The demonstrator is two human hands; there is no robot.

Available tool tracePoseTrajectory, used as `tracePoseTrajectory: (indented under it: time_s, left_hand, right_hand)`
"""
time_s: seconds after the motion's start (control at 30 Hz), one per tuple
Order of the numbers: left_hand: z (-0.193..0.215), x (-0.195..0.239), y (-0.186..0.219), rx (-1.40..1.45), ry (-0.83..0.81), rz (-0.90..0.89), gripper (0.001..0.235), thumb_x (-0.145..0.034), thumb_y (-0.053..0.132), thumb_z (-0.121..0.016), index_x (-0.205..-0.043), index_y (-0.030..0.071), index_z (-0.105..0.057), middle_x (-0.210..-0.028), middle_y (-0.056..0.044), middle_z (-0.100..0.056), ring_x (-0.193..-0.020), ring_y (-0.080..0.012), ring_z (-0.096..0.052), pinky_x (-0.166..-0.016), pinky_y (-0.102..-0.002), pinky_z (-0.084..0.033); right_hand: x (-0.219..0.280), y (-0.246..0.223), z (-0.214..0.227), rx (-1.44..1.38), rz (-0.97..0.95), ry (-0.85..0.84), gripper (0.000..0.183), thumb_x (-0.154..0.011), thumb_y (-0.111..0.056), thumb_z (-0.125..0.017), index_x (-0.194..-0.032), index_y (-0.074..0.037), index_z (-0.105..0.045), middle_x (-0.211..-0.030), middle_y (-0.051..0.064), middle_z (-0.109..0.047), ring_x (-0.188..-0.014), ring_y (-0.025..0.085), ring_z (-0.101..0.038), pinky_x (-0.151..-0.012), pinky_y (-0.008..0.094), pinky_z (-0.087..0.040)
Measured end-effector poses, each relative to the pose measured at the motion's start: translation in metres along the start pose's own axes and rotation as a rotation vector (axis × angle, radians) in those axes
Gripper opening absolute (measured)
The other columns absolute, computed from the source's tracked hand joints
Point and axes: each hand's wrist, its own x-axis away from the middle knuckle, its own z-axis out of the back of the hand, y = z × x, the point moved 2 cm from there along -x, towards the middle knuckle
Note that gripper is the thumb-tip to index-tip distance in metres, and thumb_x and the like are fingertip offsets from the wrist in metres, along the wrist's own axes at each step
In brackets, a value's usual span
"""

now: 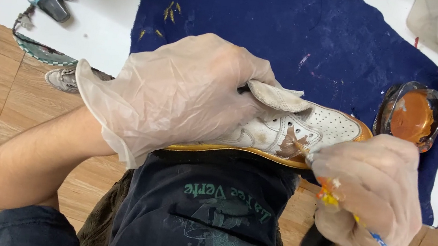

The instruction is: The person paints the toe box and side panels of a white sneaker with brown paint using a small brush. They repeatedly dip the brush into a container of paint and apply it to the shoe held in their lap.

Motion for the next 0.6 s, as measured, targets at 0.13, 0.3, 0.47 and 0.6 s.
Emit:
tracePoseTrajectory:
  time_s: [0.13, 0.3, 0.47, 0.6]
  left_hand:
    - [-0.001, 0.000, -0.002, 0.006, 0.047, -0.089, 0.024, -0.093, 0.031, -0.059, -0.101, 0.025, -0.081, -0.084, 0.000, -0.079, -0.077, -0.0290, -0.070, -0.059, -0.045, -0.048]
    - [0.010, 0.004, 0.011, 0.023, -0.041, 0.082, 0.029, -0.095, 0.039, -0.057, -0.111, 0.034, -0.081, -0.097, 0.004, -0.081, -0.088, -0.0241, -0.073, -0.062, -0.045, -0.053]
    - [0.009, 0.004, 0.009, 0.021, -0.061, 0.091, 0.033, -0.091, 0.030, -0.054, -0.109, 0.036, -0.081, -0.094, 0.005, -0.082, -0.089, -0.0250, -0.073, -0.068, -0.043, -0.053]
    - [0.006, 0.003, 0.006, 0.017, -0.022, 0.029, 0.029, -0.094, 0.047, -0.060, -0.108, 0.033, -0.081, -0.093, 0.004, -0.082, -0.087, -0.0255, -0.073, -0.065, -0.044, -0.052]
  right_hand:
    - [-0.005, -0.005, 0.003, -0.028, -0.090, 0.005, 0.031, -0.098, -0.015, -0.046, -0.072, -0.002, -0.056, -0.076, 0.014, -0.067, -0.068, 0.031, -0.069, -0.068, 0.046, -0.045]
    - [-0.008, 0.002, 0.001, -0.022, 0.085, 0.046, 0.012, -0.105, -0.012, -0.045, -0.098, -0.004, -0.051, -0.086, 0.014, -0.070, -0.072, 0.032, -0.072, -0.069, 0.046, -0.047]
    - [-0.011, -0.011, 0.001, 0.043, -0.131, 0.012, 0.035, -0.103, -0.020, -0.041, -0.080, 0.000, -0.059, -0.084, 0.017, -0.069, -0.076, 0.034, -0.069, -0.078, 0.051, -0.047]
    - [0.000, 0.003, 0.007, -0.014, 0.013, -0.059, 0.015, -0.103, -0.014, -0.044, -0.094, -0.004, -0.053, -0.095, 0.015, -0.072, -0.081, 0.033, -0.073, -0.077, 0.050, -0.047]
